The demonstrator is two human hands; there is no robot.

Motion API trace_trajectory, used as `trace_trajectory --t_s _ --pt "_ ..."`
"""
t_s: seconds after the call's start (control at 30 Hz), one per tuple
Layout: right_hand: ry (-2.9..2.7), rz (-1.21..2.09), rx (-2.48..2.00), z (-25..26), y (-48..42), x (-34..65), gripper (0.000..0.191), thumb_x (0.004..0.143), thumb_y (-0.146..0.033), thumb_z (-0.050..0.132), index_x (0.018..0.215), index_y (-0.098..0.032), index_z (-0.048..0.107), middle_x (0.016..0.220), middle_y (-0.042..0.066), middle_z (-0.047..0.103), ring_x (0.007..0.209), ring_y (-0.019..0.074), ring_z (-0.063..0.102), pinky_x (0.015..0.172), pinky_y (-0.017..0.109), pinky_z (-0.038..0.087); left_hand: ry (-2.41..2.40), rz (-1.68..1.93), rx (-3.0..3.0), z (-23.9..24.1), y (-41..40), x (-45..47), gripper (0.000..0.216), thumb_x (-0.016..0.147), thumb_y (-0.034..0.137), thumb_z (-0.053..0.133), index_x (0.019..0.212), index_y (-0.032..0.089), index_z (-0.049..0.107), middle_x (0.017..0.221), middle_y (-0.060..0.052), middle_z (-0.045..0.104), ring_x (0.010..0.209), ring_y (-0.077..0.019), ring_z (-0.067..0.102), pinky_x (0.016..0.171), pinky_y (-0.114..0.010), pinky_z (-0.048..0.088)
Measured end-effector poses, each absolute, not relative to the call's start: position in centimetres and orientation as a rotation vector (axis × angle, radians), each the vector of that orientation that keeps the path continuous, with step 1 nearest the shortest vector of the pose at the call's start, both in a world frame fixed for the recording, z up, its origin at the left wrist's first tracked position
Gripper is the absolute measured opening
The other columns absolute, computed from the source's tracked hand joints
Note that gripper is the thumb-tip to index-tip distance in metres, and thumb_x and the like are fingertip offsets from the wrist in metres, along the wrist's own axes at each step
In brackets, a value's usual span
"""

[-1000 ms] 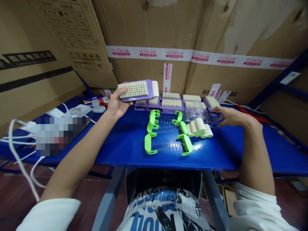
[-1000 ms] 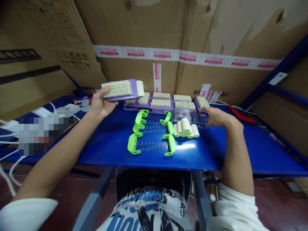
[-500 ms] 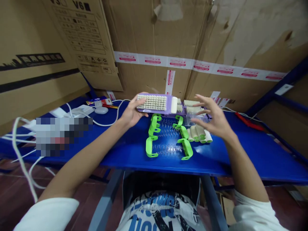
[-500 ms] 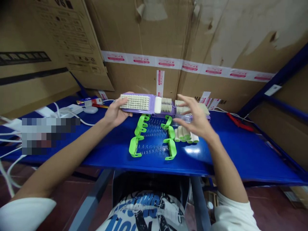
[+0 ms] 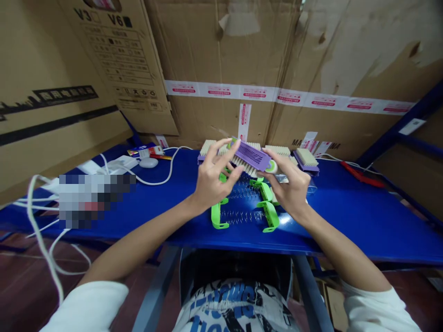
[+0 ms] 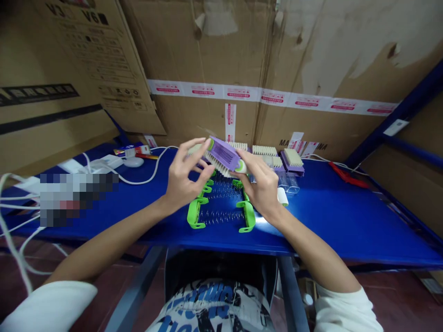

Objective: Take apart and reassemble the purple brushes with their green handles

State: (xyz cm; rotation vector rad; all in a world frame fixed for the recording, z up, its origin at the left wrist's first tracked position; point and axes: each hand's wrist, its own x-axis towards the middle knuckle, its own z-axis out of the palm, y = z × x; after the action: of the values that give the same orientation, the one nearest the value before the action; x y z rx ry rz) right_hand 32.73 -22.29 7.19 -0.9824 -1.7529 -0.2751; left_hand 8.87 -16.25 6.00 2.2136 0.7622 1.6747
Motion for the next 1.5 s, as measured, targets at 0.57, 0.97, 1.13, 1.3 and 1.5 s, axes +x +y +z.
trace_trajectory --t_s 0.57,0.97,1.13,1.3,1.5 --pt "-1.935 -0.524 -0.645 5.2 -21.3 31.4 0.069 0.106 0.002 0.065 0.164 -0.035 0.067 0.144 0.01 0.083 0.144 0.0306 0.076 0.114 0.059 0.073 0.713 1.568 2.567 3.7 -16.6 9.7 0.077 0.099 0.035 0.074 0.171 0.019 0.055 0.178 -0.023 0.055 0.134 -0.0391 0.082 0.106 -0.055 0.075" --pt "-2.143 -0.436 -0.705 5.1 -20.6 31.6 0.025 0.111 -0.01 0.066 0.127 -0.026 0.078 0.154 0.014 0.078 0.16 0.0306 0.065 0.12 0.058 0.07 0.667 1.469 2.719 3.5 -15.4 9.1 0.101 0.089 0.019 0.062 0.186 0.021 0.031 0.195 -0.014 0.024 0.168 -0.0417 0.053 0.124 -0.055 0.065" --pt "-2.08 -0.307 -0.596 6.1 -21.0 31.9 0.024 0.11 -0.008 0.064 0.118 -0.028 0.073 0.161 0.01 0.075 0.164 0.0284 0.06 0.127 0.062 0.063 0.542 1.425 2.683 4.2 -15.2 8.8 0.101 0.093 0.02 0.064 0.187 0.029 0.028 0.197 -0.011 0.02 0.172 -0.0434 0.047 0.125 -0.058 0.064" --pt "-2.014 0.036 -0.643 7.1 -22.5 31.1 0.023 0.114 -0.033 0.069 0.134 -0.032 0.059 0.162 0.012 0.073 0.16 0.0319 0.064 0.126 0.064 0.062 0.544 1.518 2.746 4.5 -14.3 8.6 0.084 0.106 0.028 0.072 0.181 0.03 0.034 0.193 -0.015 0.032 0.176 -0.0414 0.041 0.136 -0.062 0.053" --pt "-1.421 0.095 -1.077 10.8 -24.5 35.6 0.039 0.114 -0.054 0.063 0.145 -0.035 0.052 0.126 0.011 0.082 0.112 0.0299 0.085 0.093 0.05 0.073 0.708 1.658 2.52 4.2 -13.2 7.4 0.061 0.109 0.047 0.078 0.164 0.03 0.059 0.179 -0.012 0.057 0.168 -0.0375 0.055 0.14 -0.064 0.047"
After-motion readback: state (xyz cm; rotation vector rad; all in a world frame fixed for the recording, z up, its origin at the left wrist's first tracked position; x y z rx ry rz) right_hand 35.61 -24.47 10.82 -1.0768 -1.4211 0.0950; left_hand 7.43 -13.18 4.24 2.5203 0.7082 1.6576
